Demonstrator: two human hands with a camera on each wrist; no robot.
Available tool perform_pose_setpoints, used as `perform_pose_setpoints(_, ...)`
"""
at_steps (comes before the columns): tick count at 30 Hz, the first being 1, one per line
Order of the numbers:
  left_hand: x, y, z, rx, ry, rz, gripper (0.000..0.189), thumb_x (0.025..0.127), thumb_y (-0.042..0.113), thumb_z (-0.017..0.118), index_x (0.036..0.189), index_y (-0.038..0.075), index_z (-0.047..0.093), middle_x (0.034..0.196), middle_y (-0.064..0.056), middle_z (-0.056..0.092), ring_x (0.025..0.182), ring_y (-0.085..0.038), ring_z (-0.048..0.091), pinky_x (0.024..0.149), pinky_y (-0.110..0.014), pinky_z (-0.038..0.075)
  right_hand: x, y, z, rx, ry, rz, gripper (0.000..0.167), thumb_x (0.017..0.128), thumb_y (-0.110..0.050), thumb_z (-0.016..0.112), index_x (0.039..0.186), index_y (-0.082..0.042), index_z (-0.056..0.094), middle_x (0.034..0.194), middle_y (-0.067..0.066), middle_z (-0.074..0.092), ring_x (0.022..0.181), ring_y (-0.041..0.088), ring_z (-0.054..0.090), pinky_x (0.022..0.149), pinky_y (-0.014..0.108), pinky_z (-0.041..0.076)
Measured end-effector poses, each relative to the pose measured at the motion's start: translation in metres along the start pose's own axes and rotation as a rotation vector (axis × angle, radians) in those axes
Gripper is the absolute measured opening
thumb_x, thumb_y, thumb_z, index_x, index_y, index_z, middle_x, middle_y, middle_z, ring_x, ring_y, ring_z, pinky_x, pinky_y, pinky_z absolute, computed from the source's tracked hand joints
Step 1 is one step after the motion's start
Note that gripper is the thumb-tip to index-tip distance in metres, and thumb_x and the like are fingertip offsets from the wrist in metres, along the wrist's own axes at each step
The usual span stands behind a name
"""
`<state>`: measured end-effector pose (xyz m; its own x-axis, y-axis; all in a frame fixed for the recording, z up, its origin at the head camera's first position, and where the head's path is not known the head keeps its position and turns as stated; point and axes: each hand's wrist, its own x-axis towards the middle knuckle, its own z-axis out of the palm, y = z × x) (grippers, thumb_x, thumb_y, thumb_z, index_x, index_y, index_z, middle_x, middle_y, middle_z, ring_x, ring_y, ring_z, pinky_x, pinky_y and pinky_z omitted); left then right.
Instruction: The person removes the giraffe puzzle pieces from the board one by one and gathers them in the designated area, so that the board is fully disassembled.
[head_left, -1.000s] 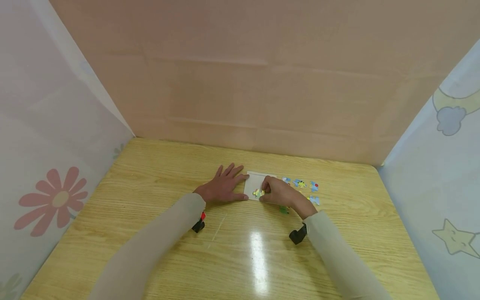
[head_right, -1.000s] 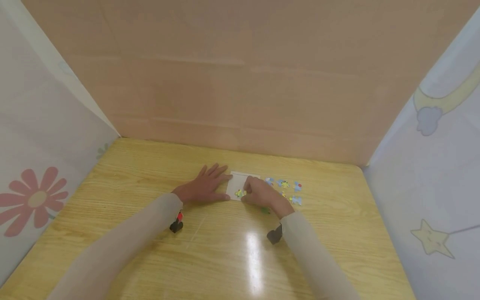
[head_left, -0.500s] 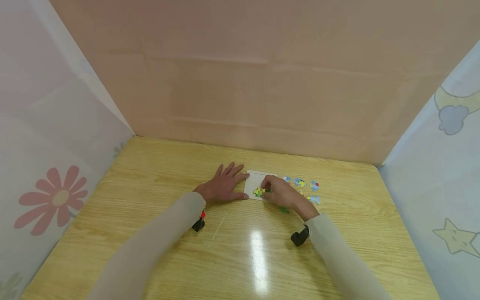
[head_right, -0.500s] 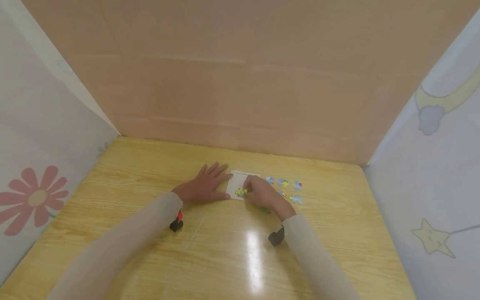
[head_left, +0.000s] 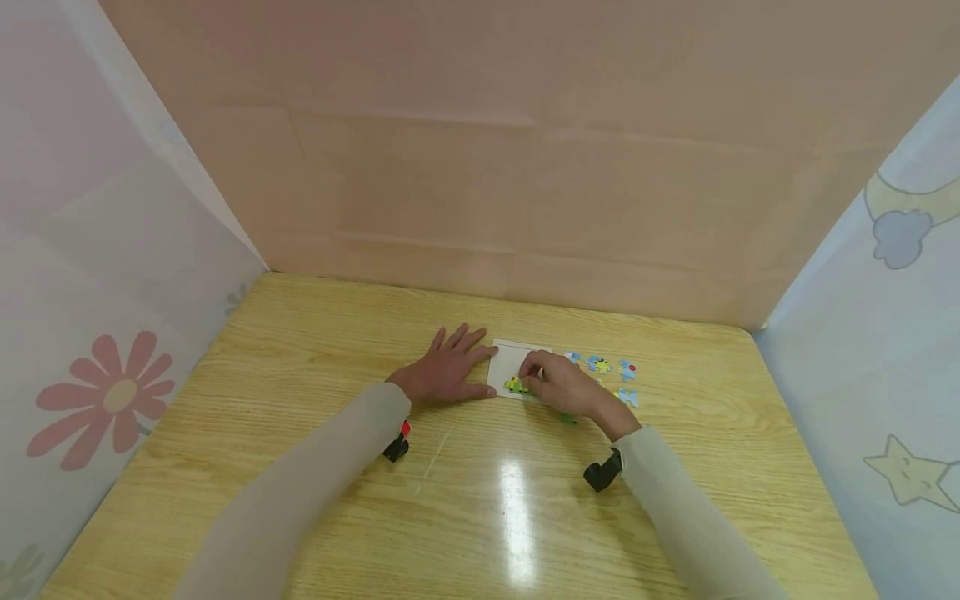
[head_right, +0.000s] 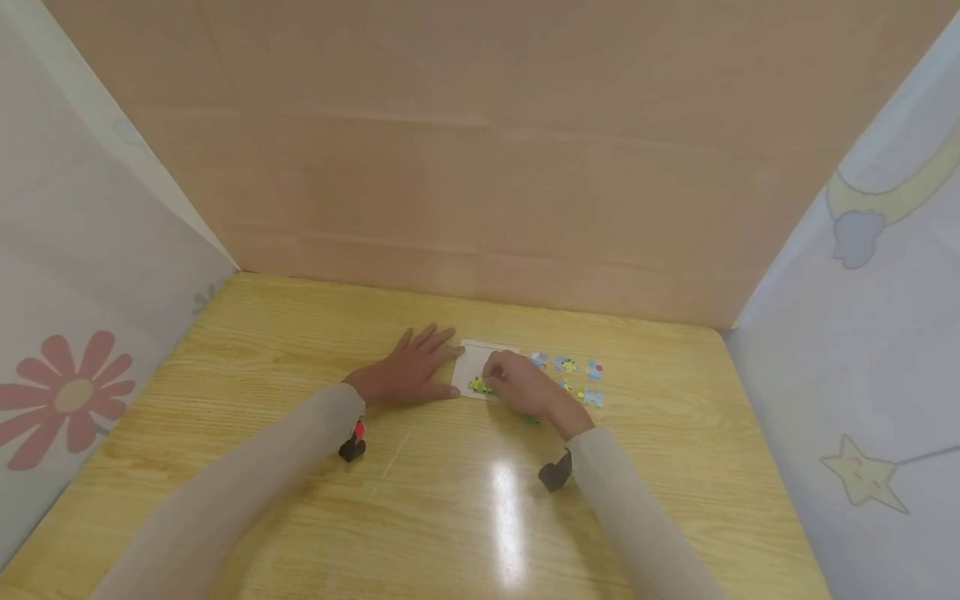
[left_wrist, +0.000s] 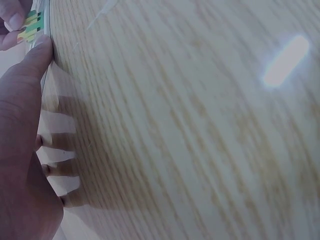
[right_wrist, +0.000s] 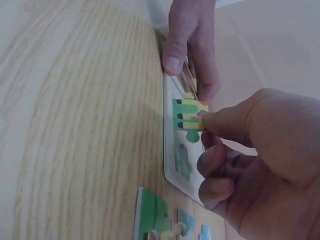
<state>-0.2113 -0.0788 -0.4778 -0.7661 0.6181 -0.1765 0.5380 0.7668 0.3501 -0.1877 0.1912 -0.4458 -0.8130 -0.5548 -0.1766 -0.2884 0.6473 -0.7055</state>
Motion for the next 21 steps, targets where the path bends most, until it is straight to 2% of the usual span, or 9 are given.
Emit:
perform_pose_setpoints(3, 0.000, 0.002, -0.001, -0.001, 0.000, -0.001, 0.082, 0.102, 0.072, 0.053, 0.169, 0.029, 0.032, 0.182, -0.008, 0.009, 0.169, -0.041, 0.002, 0.133, -0.070, 0.002, -0.002, -0.003, -0.004, 0.014, 0.006, 0.000, 0.014, 0.112, -0.014, 0.054, 0.110, -0.009, 0.067, 0.109, 0.007, 0.067, 0.084, 0.017, 0.057, 0.071, 0.031, 0.050)
perform_pose_setpoints(10, -0.002, 0.005, -0.004, -0.012, -0.015, -0.015, 0.082, 0.102, 0.071, 0.053, 0.169, 0.029, 0.033, 0.183, -0.007, 0.008, 0.169, -0.041, 0.001, 0.133, -0.070, 0.001, -0.012, -0.004, -0.015, 0.035, 0.027, 0.023, 0.013, 0.112, -0.016, 0.055, 0.111, -0.011, 0.066, 0.106, 0.009, 0.067, 0.074, 0.017, 0.055, 0.067, 0.030, 0.050)
perform_pose_setpoints(21, -0.001, 0.001, -0.002, -0.016, -0.002, 0.014, 0.082, 0.102, 0.070, 0.054, 0.169, 0.027, 0.033, 0.182, -0.009, 0.009, 0.169, -0.043, 0.002, 0.132, -0.072, 0.002, -0.051, 0.026, -0.039, 0.030, 0.053, 0.051, 0.012, 0.110, -0.013, 0.057, 0.108, -0.005, 0.066, 0.104, 0.011, 0.068, 0.082, 0.018, 0.053, 0.071, 0.026, 0.047)
